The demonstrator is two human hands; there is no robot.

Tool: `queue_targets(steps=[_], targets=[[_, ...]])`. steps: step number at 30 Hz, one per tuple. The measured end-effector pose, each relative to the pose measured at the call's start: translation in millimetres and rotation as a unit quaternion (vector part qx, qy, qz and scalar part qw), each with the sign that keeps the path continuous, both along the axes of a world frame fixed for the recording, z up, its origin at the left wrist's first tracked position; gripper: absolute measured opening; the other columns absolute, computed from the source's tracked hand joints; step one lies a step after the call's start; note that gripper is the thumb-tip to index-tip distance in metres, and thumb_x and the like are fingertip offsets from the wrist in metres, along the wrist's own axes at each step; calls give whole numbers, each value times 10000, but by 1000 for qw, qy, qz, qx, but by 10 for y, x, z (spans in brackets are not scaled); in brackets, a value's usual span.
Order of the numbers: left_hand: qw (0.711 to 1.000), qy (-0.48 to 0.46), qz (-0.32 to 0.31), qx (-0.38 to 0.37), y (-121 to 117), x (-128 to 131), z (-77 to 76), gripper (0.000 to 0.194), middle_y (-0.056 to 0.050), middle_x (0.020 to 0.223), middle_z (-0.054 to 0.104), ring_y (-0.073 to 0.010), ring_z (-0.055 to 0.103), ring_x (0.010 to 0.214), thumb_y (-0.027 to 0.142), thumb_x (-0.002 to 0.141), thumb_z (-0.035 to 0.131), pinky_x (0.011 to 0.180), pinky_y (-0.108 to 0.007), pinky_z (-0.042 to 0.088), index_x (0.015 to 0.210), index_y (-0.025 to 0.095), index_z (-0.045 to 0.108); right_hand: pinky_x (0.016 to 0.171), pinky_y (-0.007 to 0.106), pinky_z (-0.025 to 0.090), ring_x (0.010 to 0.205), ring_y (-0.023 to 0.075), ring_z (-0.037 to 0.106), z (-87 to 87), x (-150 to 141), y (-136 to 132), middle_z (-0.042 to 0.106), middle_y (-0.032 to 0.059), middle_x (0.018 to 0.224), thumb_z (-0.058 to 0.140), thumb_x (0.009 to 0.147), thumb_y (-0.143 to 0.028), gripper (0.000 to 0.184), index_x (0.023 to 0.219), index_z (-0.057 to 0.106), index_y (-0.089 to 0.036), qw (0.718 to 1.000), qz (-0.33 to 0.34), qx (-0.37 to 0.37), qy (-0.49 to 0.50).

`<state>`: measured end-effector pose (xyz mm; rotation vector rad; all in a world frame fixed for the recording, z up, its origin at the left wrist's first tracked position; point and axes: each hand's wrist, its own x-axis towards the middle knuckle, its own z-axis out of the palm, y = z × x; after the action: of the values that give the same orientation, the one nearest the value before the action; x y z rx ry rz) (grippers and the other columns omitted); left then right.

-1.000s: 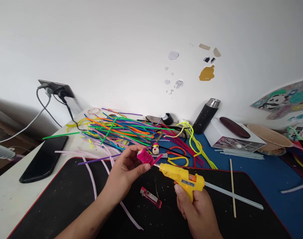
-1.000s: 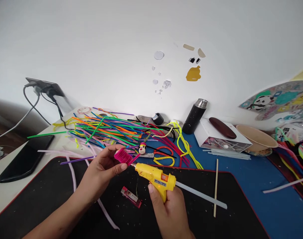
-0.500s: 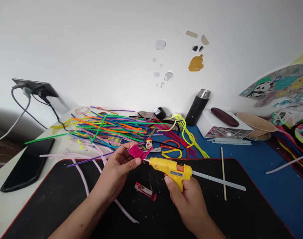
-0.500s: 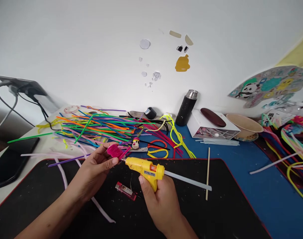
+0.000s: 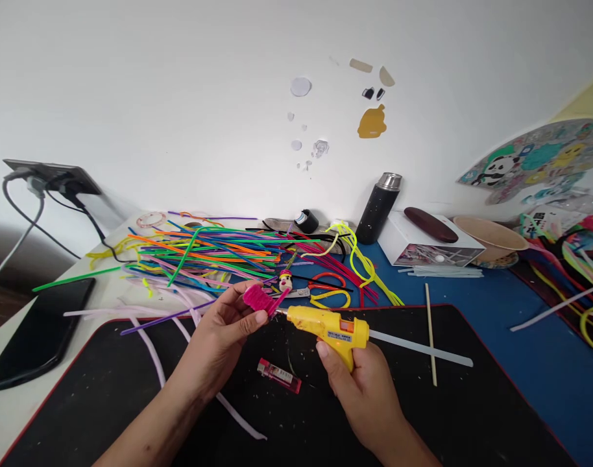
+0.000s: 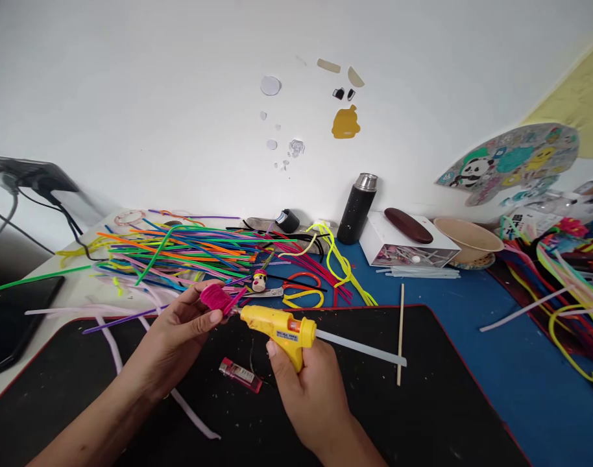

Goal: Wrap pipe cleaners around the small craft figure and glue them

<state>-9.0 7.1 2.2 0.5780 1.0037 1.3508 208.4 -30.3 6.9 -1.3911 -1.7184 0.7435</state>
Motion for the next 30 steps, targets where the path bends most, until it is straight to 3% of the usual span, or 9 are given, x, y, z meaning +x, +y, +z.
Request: queue_targets(steps=[30], targets=[[999, -20, -24, -8, 12, -34, 5, 518, -30, 917, 776, -154, 678, 808, 261, 569, 1057, 771, -237, 552, 1038, 235, 838, 440, 247, 343, 449, 126, 413, -22, 18, -9, 433, -39, 496, 523, 1023, -512, 497, 611, 429, -251, 1000, -9, -28, -2]])
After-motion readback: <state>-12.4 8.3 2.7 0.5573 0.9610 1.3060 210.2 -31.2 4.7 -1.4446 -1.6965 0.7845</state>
